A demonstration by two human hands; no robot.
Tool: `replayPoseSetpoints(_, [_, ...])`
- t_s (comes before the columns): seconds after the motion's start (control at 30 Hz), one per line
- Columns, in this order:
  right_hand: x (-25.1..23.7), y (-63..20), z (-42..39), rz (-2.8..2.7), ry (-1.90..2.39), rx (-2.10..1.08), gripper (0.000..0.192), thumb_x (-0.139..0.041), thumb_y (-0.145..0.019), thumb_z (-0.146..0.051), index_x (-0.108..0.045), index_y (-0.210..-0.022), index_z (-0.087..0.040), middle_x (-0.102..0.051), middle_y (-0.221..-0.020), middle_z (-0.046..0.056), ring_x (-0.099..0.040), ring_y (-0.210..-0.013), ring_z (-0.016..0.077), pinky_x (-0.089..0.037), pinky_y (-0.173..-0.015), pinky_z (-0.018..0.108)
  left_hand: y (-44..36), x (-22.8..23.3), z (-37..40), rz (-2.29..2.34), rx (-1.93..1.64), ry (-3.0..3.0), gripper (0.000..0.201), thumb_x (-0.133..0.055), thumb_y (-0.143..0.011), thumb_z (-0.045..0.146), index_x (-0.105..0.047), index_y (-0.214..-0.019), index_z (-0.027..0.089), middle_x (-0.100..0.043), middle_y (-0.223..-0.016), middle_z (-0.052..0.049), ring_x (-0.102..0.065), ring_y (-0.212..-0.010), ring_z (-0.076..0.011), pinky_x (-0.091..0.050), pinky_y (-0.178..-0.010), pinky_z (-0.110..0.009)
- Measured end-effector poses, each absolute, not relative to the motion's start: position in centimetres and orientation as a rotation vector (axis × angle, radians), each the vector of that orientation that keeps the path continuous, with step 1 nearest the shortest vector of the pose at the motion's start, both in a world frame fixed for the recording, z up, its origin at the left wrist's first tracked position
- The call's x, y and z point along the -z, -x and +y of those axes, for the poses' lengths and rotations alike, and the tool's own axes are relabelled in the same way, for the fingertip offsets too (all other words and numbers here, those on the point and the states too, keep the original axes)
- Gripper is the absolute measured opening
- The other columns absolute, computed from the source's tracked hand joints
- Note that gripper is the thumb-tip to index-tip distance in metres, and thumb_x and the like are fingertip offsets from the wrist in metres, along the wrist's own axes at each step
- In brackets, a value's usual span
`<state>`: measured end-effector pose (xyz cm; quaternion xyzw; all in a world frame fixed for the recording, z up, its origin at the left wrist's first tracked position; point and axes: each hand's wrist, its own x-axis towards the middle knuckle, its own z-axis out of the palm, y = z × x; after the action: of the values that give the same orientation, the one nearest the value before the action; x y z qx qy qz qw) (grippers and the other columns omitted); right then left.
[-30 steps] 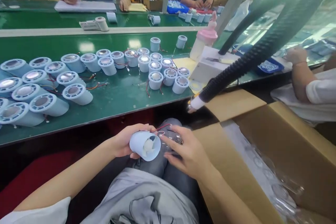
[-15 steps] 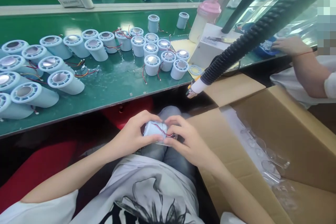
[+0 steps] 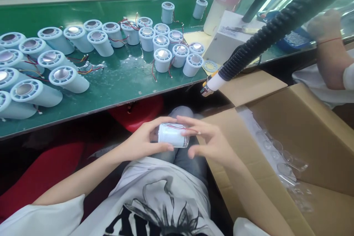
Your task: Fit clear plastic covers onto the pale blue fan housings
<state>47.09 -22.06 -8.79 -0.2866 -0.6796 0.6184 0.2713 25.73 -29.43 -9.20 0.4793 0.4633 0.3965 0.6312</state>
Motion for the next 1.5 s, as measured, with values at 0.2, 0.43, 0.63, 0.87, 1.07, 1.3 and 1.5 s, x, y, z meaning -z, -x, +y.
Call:
replayPoseSetpoints(0.2, [8.9,-48.0,-22.8,-2.224,0.609,-1.203,0.046,-0.078,-0.076,-0.023,-0.065,-0.119,-0.027,-0.059,-0.135,0.007,-0.059,-0.120,0.0260,-0.050,-0.103,0.040,-25.5,9.0,-29.9,1.019,-0.860,-1.036,0.066,-0.076,-0.075,0.030,-0.048,-0.135,0.028,-0.061,-0.126,-0.008,-0.065,-0.101,-0.0232,-0.057,-0.074,-0.027])
replayPoseSetpoints(0.43, [8.5,-48.3,-23.4,-2.065,0.777,-1.461,0.049,-0.082,-0.070,-0.031,-0.063,-0.115,-0.026,-0.066,-0.124,0.006,-0.065,-0.110,0.0283,-0.060,-0.089,0.039,-25.0,8.4,-29.8,0.978,-0.880,-1.283,0.071,-0.079,-0.072,0.021,-0.050,-0.137,0.029,-0.053,-0.141,-0.010,-0.058,-0.121,-0.0287,-0.052,-0.095,-0.037])
replayPoseSetpoints(0.63, [7.8,-48.1,-23.7,-1.923,0.821,-1.617,0.045,-0.084,-0.068,-0.032,-0.062,-0.107,-0.024,-0.065,-0.116,0.005,-0.067,-0.097,0.0227,-0.062,-0.082,0.034,-24.9,8.5,-30.0,0.983,-0.895,-1.386,0.075,-0.081,-0.070,0.021,-0.050,-0.137,0.031,-0.052,-0.142,-0.009,-0.050,-0.129,-0.0293,-0.047,-0.103,-0.040])
replayPoseSetpoints(0.87, [7.4,-48.1,-23.8,-1.726,0.884,-1.851,0.048,-0.084,-0.066,-0.037,-0.061,-0.106,-0.024,-0.066,-0.111,0.006,-0.067,-0.095,0.0209,-0.060,-0.074,0.030,-24.6,8.6,-30.1,0.971,-0.896,-1.542,0.078,-0.081,-0.070,0.020,-0.047,-0.139,0.034,-0.049,-0.145,-0.007,-0.047,-0.133,-0.0289,-0.042,-0.109,-0.042])
replayPoseSetpoints(1.07, [7.3,-48.1,-23.8,-1.527,0.923,-2.089,0.048,-0.084,-0.066,-0.041,-0.057,-0.102,-0.023,-0.069,-0.096,0.004,-0.067,-0.082,0.0185,-0.058,-0.068,0.028,-24.7,8.4,-30.2,0.957,-0.881,-1.543,0.079,-0.081,-0.070,0.019,-0.046,-0.140,0.033,-0.049,-0.146,-0.007,-0.046,-0.134,-0.0292,-0.041,-0.110,-0.042])
replayPoseSetpoints(1.3, [8.0,-47.9,-23.8,-1.313,0.924,-2.255,0.043,-0.079,-0.072,-0.040,-0.053,-0.100,-0.021,-0.065,-0.076,-0.002,-0.061,-0.058,0.0105,-0.056,-0.051,0.021,-24.7,8.5,-30.3,0.936,-0.883,-1.571,0.079,-0.080,-0.071,0.019,-0.045,-0.141,0.031,-0.048,-0.146,-0.010,-0.046,-0.133,-0.0303,-0.044,-0.108,-0.042])
replayPoseSetpoints(1.5, [9.0,-47.6,-24.2,-1.192,0.968,-2.365,0.044,-0.070,-0.077,-0.053,-0.049,-0.096,-0.019,-0.067,-0.066,0.000,-0.067,-0.052,0.0150,-0.054,-0.042,0.020,-24.8,8.5,-30.3,0.919,-0.890,-1.636,0.081,-0.080,-0.071,0.018,-0.043,-0.141,0.033,-0.047,-0.146,-0.008,-0.045,-0.134,-0.0280,-0.042,-0.109,-0.039])
